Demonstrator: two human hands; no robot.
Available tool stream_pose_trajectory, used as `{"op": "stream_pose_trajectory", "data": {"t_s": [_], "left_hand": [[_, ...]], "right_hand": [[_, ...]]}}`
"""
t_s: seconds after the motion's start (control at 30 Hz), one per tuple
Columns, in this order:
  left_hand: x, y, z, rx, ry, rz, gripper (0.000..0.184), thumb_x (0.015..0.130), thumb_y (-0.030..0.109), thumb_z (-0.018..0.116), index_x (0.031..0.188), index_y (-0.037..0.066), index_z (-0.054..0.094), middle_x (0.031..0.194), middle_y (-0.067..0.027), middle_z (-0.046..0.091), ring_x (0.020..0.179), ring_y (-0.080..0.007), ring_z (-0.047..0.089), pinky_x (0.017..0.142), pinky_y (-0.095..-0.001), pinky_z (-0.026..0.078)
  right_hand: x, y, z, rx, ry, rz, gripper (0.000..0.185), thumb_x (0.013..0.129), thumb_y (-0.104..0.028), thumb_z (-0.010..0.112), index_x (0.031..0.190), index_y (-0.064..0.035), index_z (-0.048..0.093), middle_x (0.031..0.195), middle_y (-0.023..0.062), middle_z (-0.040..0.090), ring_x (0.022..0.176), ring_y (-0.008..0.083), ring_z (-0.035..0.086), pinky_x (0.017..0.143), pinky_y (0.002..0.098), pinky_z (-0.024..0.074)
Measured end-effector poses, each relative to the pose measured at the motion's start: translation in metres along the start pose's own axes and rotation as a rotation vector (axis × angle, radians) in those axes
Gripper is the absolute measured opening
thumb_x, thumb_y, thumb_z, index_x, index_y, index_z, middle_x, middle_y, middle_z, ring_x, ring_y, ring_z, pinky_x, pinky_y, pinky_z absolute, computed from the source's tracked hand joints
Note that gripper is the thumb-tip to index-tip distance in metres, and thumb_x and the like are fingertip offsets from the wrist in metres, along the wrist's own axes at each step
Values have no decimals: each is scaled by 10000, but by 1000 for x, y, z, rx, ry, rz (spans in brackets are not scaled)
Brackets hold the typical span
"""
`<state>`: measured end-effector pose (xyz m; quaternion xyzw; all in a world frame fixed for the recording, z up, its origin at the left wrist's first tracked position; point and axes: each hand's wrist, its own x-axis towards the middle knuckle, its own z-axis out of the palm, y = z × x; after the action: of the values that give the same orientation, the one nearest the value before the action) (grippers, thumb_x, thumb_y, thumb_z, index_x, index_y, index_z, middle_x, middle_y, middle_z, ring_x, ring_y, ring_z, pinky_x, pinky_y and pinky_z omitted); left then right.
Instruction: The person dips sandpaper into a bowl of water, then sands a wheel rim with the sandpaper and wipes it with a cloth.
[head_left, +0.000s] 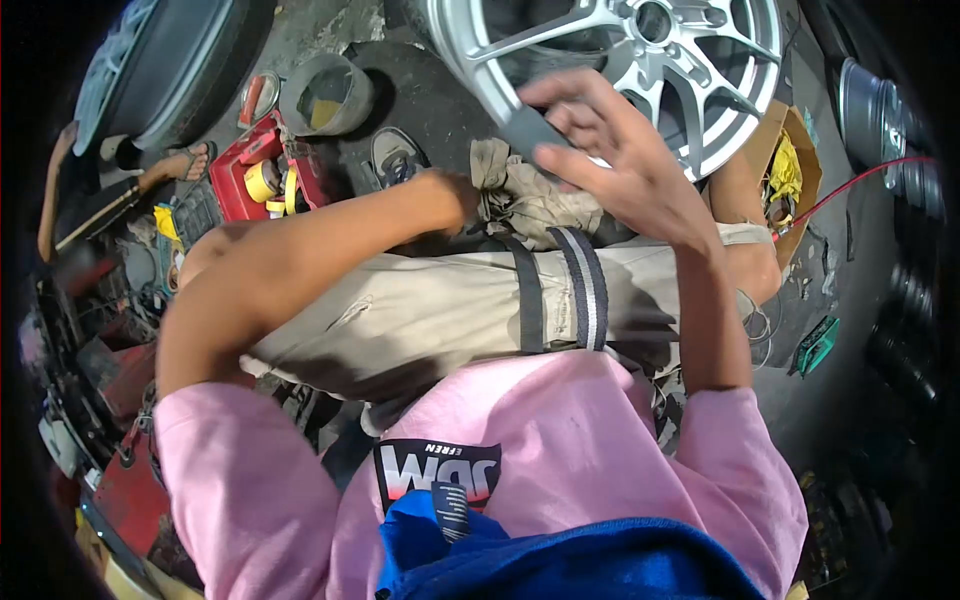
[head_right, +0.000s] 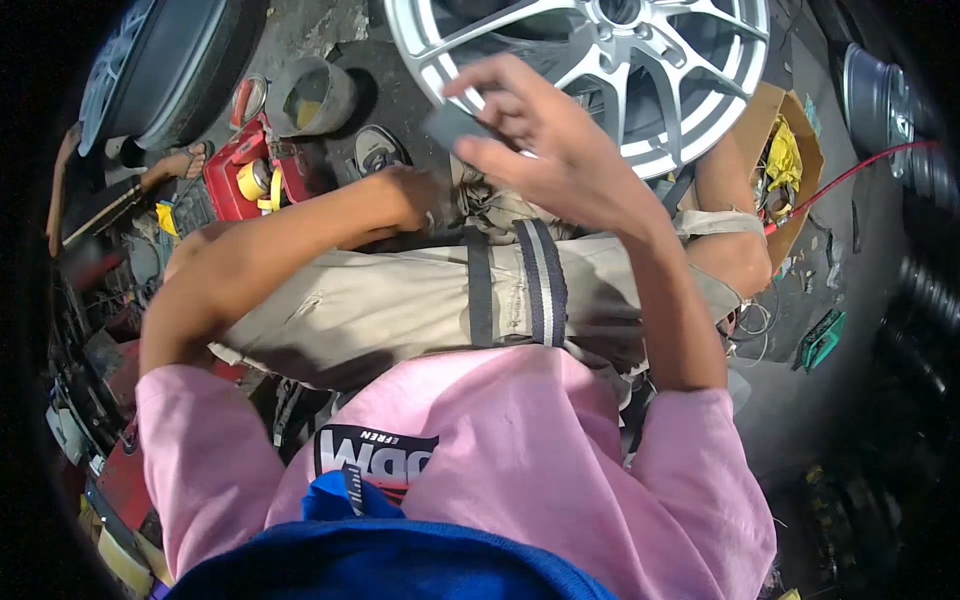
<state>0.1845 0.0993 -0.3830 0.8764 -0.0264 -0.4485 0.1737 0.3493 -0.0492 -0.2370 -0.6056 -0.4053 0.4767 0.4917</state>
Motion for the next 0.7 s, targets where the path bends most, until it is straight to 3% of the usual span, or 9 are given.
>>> {"op": "stream_pose_trajectory", "data": {"t_s": [0.07,0.13,0.17,0.23,0.27,0.4,0.5,0.57,0.7], "left_hand": [[52,6,15,110,-17,66,477,857,278,761,1294,91,733,1276,-177,734,1164,-307,718,967,-418,582],[102,45,9,163,-34,47,850,862,437,798,1562,94,459,1332,-125,719,1218,-269,692,969,-383,580],[138,53,42,230,143,9,916,873,465,783,1608,119,359,1392,-105,687,1265,-275,668,976,-401,573],[177,74,63,97,411,118,722,955,417,684,1562,138,410,1429,-100,654,1243,-305,672,1007,-478,542],[188,79,64,14,378,183,654,976,372,661,1543,142,431,1401,-100,670,1232,-295,676,992,-487,541],[241,63,111,339,751,137,534,949,232,671,1462,156,547,1243,-104,742,1162,-259,707,903,-440,562],[152,87,12,275,-207,64,366,909,145,682,1273,147,713,1122,-131,773,1069,-285,745,835,-412,576],[84,64,-6,199,67,287,233,928,190,656,1109,60,723,996,-194,754,990,-388,742,825,-518,586],[-24,37,-55,173,12,77,249,926,206,642,1090,28,697,1067,-225,721,1000,-427,703,861,-527,565]], "right_hand": [[-40,11,-24,34,100,39,407,945,-91,733,1320,-63,578,939,-28,495,815,64,502,683,231,426],[-80,20,-48,189,179,140,388,942,-100,750,1293,-60,589,939,-42,476,831,61,483,695,224,423],[-97,29,-59,197,218,130,388,942,-100,750,1293,-60,589,939,-42,476,831,61,483,695,224,423],[-129,48,-71,175,326,108,388,937,-102,761,1281,-54,589,955,-47,470,843,56,477,712,217,421],[-142,52,-74,186,359,108,388,937,-102,761,1281,-54,589,955,-47,470,843,56,477,712,217,421],[-177,69,-74,224,543,180,378,929,-71,744,1262,-44,567,942,-48,448,858,55,451,732,222,418],[-185,90,-75,224,607,179,366,912,-33,725,1232,-44,547,942,-45,448,863,61,441,748,227,417],[-182,113,-73,141,576,104,378,894,-11,716,1210,-43,513,952,-33,450,858,68,423,727,238,395],[-166,123,-69,27,492,63,438,878,28,719,1211,-67,450,1036,-22,466,920,46,464,760,215,397]]}}
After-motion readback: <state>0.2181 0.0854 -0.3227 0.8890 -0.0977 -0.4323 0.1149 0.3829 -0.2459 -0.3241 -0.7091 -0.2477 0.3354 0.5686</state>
